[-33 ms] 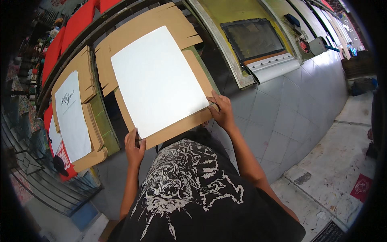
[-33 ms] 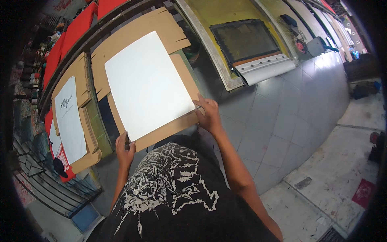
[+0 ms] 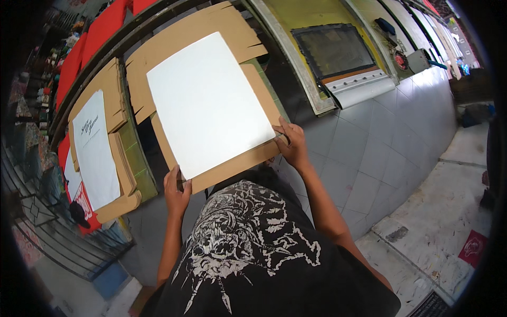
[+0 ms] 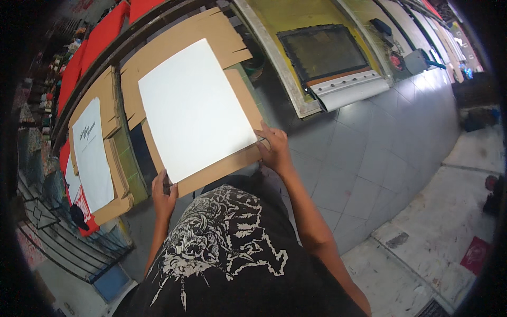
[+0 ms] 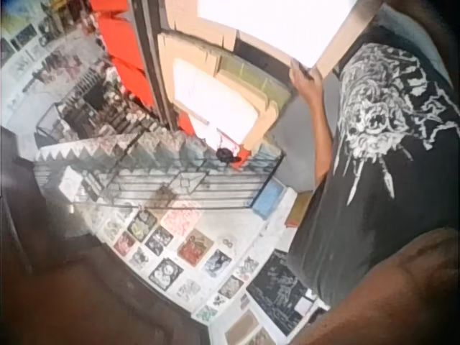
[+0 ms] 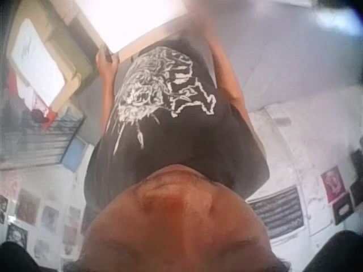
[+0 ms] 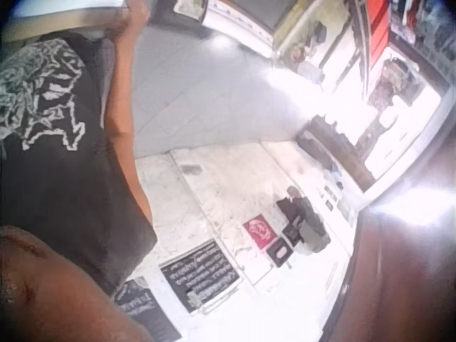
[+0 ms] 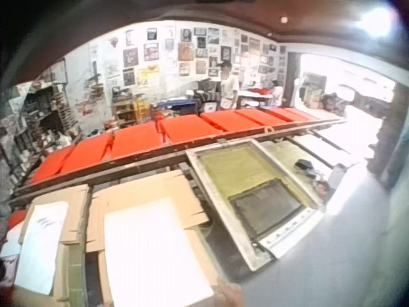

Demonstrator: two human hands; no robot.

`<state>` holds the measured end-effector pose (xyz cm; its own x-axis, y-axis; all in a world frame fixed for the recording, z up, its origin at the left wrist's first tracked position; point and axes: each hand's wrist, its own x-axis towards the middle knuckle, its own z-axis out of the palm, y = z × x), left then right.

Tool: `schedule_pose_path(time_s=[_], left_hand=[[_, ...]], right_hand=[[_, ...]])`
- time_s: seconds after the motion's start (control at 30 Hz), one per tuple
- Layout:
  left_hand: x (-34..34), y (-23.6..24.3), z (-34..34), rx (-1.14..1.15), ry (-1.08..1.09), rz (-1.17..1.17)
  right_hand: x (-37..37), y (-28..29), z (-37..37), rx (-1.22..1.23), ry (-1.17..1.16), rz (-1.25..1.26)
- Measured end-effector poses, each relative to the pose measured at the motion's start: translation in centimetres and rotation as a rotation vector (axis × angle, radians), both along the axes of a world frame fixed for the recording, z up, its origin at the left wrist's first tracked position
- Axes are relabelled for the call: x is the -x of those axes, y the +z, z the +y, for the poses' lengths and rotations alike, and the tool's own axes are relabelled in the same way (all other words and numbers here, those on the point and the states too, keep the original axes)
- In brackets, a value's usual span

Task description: The person places a paper sheet onto a cardboard guide, lowers a screen printing frame over it, and applies ink. They then move the printed sheet to a drying machine and place a new blank sheet on the guide.

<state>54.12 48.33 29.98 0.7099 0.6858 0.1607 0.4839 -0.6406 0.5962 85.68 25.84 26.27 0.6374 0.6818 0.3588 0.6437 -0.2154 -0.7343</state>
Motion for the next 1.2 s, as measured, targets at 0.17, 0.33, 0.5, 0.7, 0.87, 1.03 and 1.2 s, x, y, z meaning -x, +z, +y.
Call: schedule_pose_path(time_s=[0.17,0.33,0.5,0.7,0.87,1.03,1.2], left_hand=[[0.2,-0.5,0.2,-0.036,0.049,0.018],[1.5,-2.5,0.0,0.029,0.083,-0.028],[1.6,-4.0,-0.5,-0.001,0.089,-0.203],[1.5,-3.8,-0.6,0.017,0.093,-0.193],[1.6,-3.4,-0.1,0.056,0.086,-0.182],[1.9,-3.9,0.0,0.049,0.068,-0.161],[1.9,-3.7,0.1,0.021,0.037,-0.120]], right_hand=[[-0.3,-1.9,-0.6,0.119,-0.018,-0.050],[0.6,0.0,-0.2,0.130,-0.013,0.088],[0.3,0.1,-0.5,0.121,0.027,0.211],[0.8,2.0,0.6,0.221,-0.005,0.256],[0.7,2.0,0.6,0.247,-0.048,0.275],[1.1,2.2,0.9,0.263,-0.063,0.282],[1.6,2.4,1.1,0.268,-0.081,0.246]])
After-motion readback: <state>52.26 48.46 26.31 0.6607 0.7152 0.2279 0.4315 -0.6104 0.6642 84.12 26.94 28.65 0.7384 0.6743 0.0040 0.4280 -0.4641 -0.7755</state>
